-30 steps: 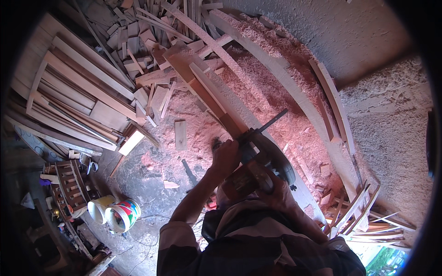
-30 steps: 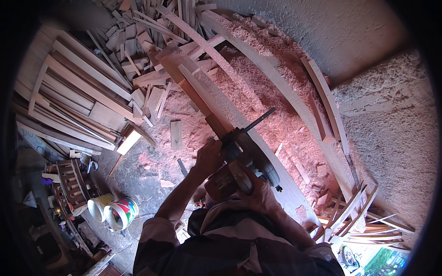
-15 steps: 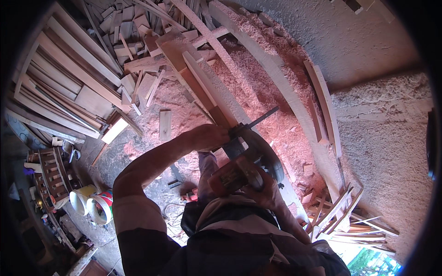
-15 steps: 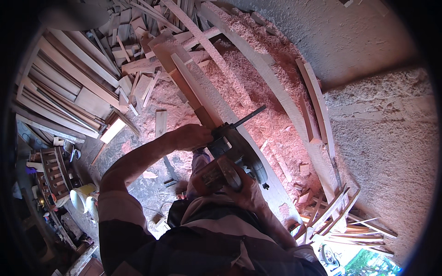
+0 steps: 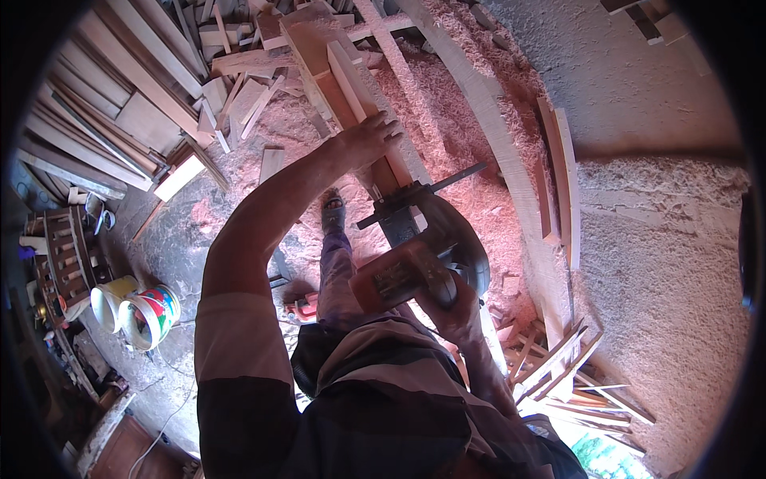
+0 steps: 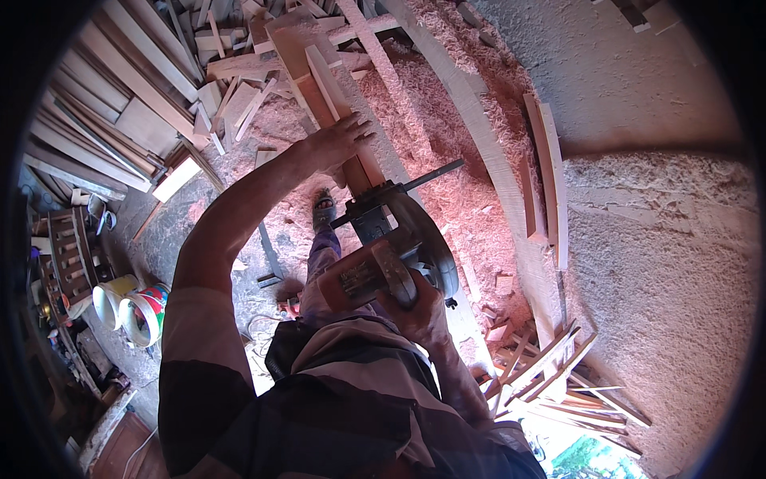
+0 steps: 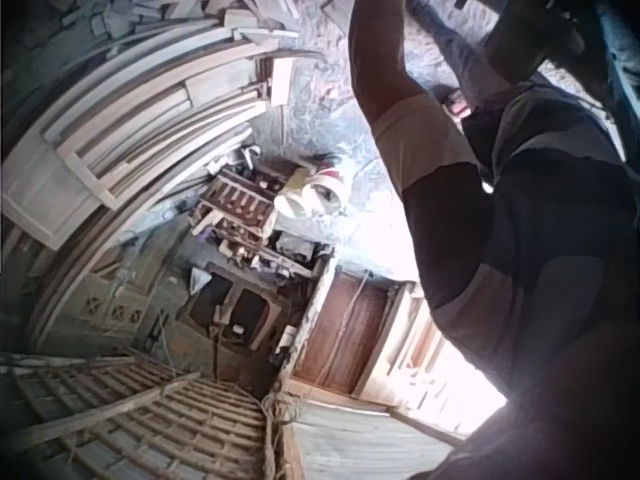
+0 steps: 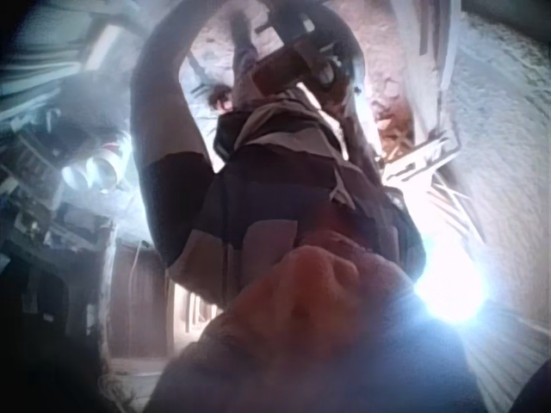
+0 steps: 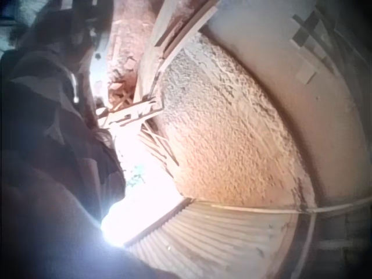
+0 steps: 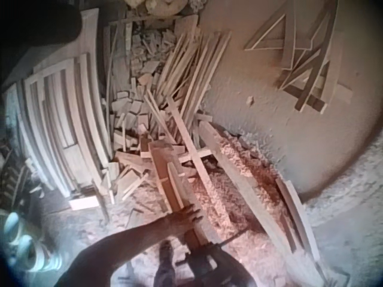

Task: The person measures and marks a wooden plank with a pencil and tape measure, then uses a circular saw to cut the plank into smaller pieces. The cut pieces are placed on the floor.

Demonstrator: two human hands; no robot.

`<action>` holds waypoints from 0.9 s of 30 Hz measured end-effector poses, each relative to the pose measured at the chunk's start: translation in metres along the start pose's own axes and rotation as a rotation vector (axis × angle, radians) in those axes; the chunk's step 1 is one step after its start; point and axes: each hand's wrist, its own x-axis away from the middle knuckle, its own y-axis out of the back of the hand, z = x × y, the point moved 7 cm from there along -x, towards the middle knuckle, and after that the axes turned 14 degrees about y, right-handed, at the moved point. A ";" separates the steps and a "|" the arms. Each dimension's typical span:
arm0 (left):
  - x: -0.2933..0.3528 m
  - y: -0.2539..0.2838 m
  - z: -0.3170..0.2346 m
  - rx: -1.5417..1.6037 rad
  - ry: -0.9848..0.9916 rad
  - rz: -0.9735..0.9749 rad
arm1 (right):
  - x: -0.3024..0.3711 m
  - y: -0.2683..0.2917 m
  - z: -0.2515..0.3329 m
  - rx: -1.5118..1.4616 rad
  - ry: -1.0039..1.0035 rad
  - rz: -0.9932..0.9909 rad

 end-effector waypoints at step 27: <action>0.002 0.001 0.006 0.419 0.076 0.033 | 0.010 0.003 -0.030 -0.050 -0.057 0.033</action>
